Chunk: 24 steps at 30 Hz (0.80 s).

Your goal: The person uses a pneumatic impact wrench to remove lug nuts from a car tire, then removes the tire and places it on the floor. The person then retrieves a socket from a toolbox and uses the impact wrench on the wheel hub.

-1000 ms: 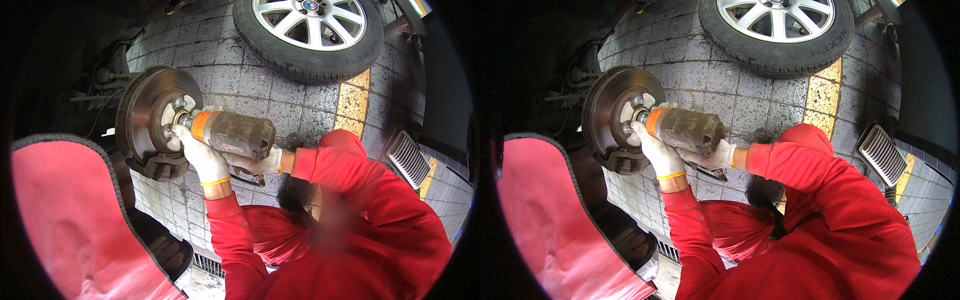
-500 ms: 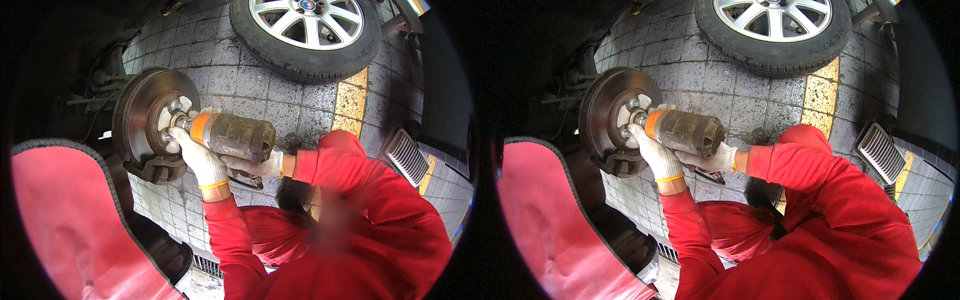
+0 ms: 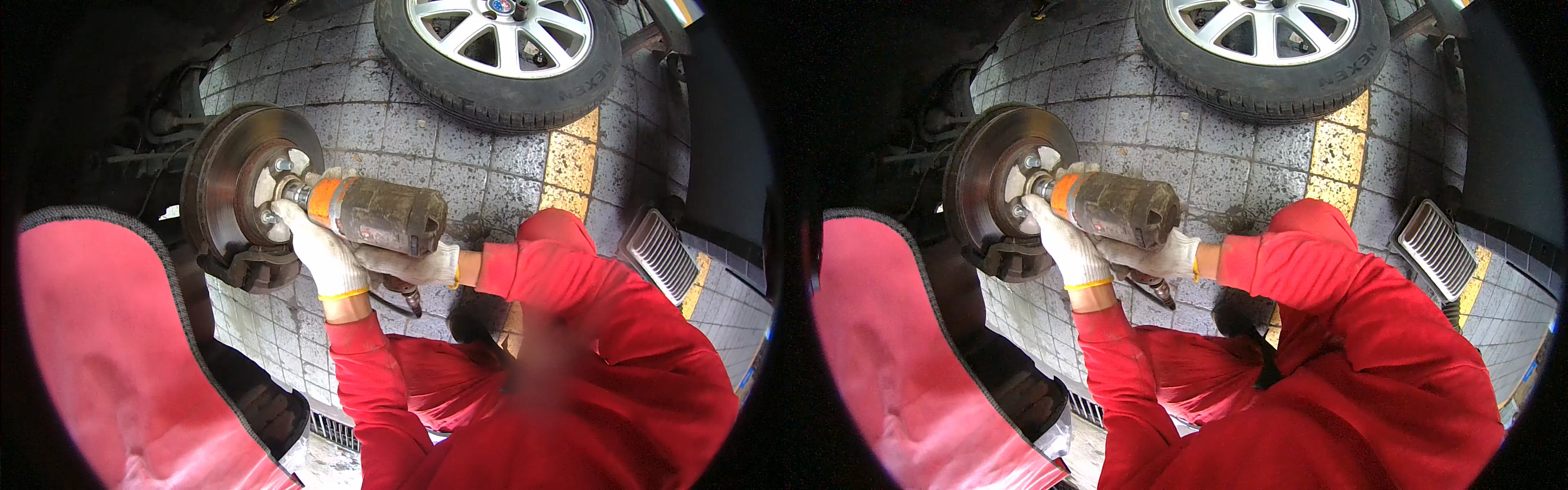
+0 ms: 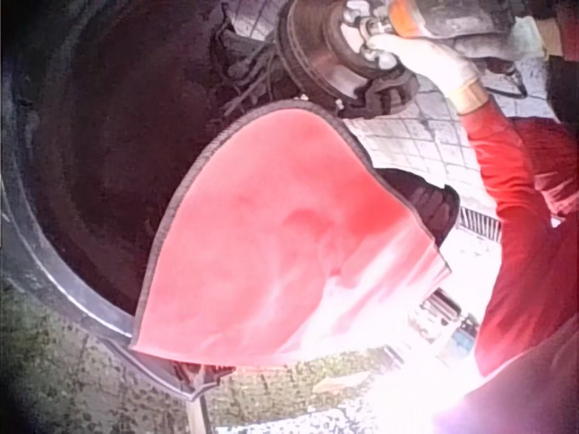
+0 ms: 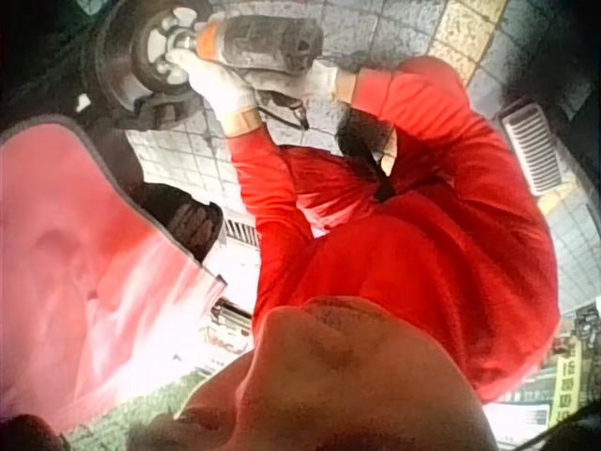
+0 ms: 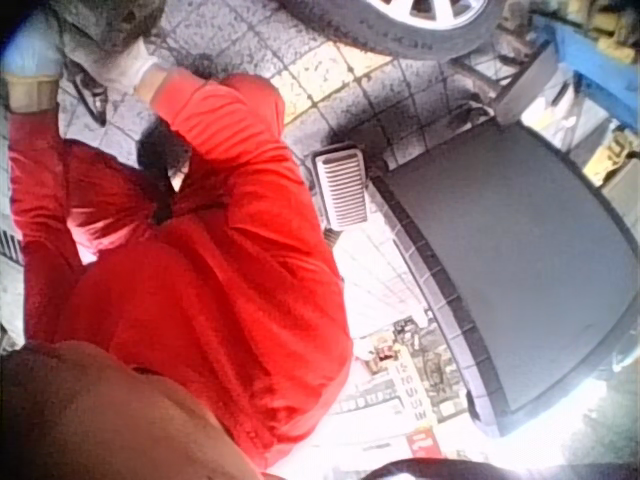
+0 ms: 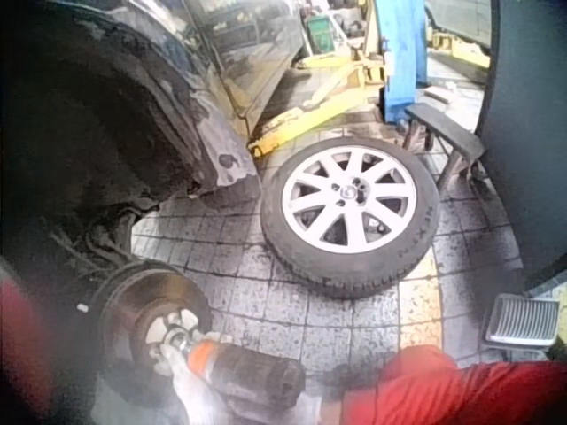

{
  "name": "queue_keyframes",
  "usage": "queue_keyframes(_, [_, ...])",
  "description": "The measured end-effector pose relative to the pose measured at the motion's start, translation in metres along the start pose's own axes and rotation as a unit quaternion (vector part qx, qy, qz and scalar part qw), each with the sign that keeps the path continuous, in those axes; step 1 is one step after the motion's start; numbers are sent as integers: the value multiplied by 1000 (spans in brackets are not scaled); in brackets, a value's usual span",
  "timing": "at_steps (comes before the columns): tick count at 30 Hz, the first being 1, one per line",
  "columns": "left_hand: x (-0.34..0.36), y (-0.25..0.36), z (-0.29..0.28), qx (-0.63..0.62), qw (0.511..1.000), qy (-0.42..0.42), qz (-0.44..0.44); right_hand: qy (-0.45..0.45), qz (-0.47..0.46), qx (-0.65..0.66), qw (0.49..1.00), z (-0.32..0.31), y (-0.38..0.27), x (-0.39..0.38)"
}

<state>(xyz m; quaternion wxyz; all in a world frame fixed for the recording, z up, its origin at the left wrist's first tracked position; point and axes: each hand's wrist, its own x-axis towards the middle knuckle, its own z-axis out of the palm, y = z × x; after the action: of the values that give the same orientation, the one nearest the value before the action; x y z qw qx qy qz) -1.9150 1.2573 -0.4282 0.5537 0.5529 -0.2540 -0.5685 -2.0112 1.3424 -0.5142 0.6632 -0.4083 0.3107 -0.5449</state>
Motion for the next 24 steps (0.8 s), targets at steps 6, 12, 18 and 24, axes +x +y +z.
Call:
queue_keyframes(6, [-1, -2, -7, -4, 999, -39, -15, -7, -42, -80, 996, -4, 4, 2])
queue_keyframes(12, [4, -1, -5, -55, 997, -24, -45, 5, -56, -90, 994, -3, -5, 0])
queue_keyframes(18, [-4, 3, 2, -7, 999, -18, -34, -17, 70, 51, 996, 1, 10, -3])
queue_keyframes(24, [-6, 3, 0, 5, 999, -49, -11, 2, -37, -35, 999, -6, 7, -5])
